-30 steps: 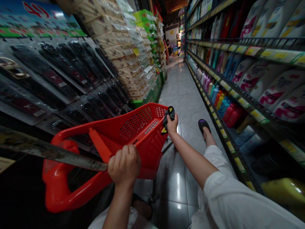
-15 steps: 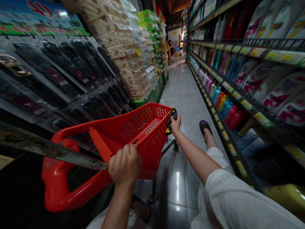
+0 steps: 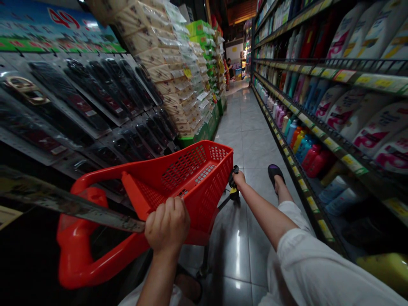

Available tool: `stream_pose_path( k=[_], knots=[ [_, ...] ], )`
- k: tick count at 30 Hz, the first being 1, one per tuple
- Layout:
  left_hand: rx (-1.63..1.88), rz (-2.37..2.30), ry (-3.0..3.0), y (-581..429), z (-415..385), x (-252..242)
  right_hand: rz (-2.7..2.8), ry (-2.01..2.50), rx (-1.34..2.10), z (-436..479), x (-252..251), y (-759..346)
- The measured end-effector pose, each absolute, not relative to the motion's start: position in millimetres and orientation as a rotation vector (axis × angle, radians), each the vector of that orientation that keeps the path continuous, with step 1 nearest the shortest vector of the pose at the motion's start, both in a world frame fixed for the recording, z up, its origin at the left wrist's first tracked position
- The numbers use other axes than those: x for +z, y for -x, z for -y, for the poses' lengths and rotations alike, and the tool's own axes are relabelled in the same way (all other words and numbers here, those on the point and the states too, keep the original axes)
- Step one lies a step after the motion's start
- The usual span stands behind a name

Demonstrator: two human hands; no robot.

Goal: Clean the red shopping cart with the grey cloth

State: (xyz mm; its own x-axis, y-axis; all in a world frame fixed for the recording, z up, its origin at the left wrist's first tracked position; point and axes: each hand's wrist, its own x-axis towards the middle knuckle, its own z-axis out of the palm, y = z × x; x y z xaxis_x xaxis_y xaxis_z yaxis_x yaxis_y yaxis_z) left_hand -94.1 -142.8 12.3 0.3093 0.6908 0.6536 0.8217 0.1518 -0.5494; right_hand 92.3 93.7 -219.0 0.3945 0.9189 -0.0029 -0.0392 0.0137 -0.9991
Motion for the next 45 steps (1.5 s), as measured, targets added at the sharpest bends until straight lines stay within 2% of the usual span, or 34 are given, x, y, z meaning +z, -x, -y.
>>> stream_pose_path(
  k=[9,32,36,41,45],
  knots=[
    [-0.274,1.499,1.557,94,139,4,0.819,1.226,0.835,-123,-145,-111],
    [-0.292,1.657,1.708,85,132,5,1.205,0.993,0.940,57,-103,-7],
    [-0.276,1.641,1.727,86,135,6,1.341,0.867,1.035,60,-88,-25],
    [-0.277,1.649,1.729,86,137,6,1.403,1.032,0.792,34,-73,-51],
    [-0.302,1.644,1.709,86,136,6,1.592,1.068,0.763,38,-69,-37]
  ],
)
